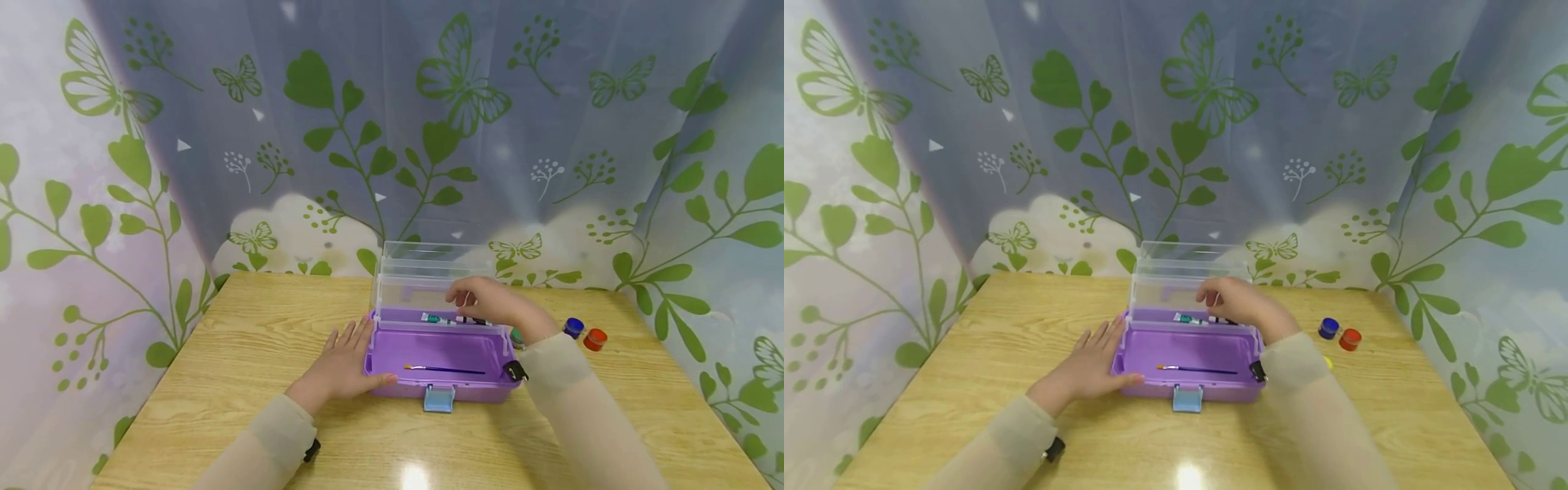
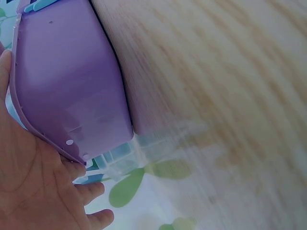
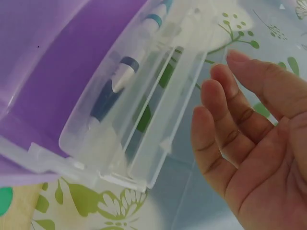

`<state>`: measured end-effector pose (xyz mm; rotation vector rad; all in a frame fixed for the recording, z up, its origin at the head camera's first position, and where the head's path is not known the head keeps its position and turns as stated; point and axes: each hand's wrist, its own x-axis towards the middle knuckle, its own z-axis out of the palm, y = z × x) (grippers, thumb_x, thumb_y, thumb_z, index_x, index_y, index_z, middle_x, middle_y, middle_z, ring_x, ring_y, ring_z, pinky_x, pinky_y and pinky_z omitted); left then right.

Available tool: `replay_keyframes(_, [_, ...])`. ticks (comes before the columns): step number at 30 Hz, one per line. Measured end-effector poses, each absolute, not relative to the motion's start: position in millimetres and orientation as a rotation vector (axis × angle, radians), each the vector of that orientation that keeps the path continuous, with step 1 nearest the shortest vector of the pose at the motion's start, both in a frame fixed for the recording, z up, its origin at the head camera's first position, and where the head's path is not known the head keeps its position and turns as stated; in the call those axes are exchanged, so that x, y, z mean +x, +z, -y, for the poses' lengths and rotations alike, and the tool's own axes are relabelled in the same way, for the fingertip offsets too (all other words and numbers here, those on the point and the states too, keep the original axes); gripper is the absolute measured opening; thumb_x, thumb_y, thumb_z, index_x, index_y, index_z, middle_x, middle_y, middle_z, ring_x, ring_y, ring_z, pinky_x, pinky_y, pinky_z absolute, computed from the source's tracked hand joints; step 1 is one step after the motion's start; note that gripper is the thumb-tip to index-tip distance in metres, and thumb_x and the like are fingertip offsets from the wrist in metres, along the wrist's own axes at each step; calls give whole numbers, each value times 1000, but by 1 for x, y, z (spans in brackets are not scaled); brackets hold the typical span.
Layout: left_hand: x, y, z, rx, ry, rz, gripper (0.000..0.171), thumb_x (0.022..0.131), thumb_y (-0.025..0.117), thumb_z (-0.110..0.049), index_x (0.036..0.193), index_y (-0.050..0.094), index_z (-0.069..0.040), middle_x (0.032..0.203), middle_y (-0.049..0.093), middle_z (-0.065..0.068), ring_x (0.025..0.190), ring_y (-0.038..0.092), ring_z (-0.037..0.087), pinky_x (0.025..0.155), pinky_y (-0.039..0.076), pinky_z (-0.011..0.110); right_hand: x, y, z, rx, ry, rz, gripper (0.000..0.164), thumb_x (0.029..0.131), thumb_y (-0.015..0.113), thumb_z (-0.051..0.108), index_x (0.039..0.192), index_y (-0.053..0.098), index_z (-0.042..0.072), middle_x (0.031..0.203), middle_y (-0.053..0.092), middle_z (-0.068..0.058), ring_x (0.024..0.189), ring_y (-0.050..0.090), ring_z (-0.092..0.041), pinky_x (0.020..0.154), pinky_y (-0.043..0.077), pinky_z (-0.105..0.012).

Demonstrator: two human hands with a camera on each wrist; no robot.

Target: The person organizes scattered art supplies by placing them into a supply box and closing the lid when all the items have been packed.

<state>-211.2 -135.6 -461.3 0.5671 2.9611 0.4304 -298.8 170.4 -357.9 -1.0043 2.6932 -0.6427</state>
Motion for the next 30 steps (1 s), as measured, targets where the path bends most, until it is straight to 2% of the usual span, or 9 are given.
replay_keyframes(8, [-210, -460, 135, 553, 424, -2963, 118, 83, 45, -85, 161, 3, -6, 167, -2, 7, 153, 3, 32, 122, 4, 55, -287, -353, -183, -979, -706, -2697, 25, 95, 66, 2, 119, 68, 5, 106, 67, -5, 96, 63, -22, 82, 56, -39])
replay_keyframes(13, [-211, -461, 135, 559, 426, -2967, 119, 83, 43, -85, 161, 3, -6, 167, 0, 9, 153, 4, 33, 122, 6, 55, -281, -353, -194, -966, -728, -2697, 22, 96, 65, 3, 117, 68, 6, 105, 67, -7, 94, 63, -21, 80, 56, -38])
replay_keyframes(18, [-211, -461, 135, 580, 421, -2975, 118, 83, 43, -86, 161, 5, -5, 167, 3, 10, 153, 6, 35, 122, 7, 56, -275, -353, -208, -922, -712, -2724, 21, 96, 65, 4, 117, 67, 4, 103, 67, -4, 93, 63, -19, 78, 56, -37])
replay_keyframes(30, [-210, -458, 135, 582, 427, -2967, 119, 82, 42, -86, 161, 5, -5, 167, 4, 10, 153, 6, 35, 122, 7, 57, -266, -364, -242, -919, -756, -2798, 22, 94, 67, 3, 116, 69, 1, 101, 69, -6, 90, 64, -18, 80, 56, -38])
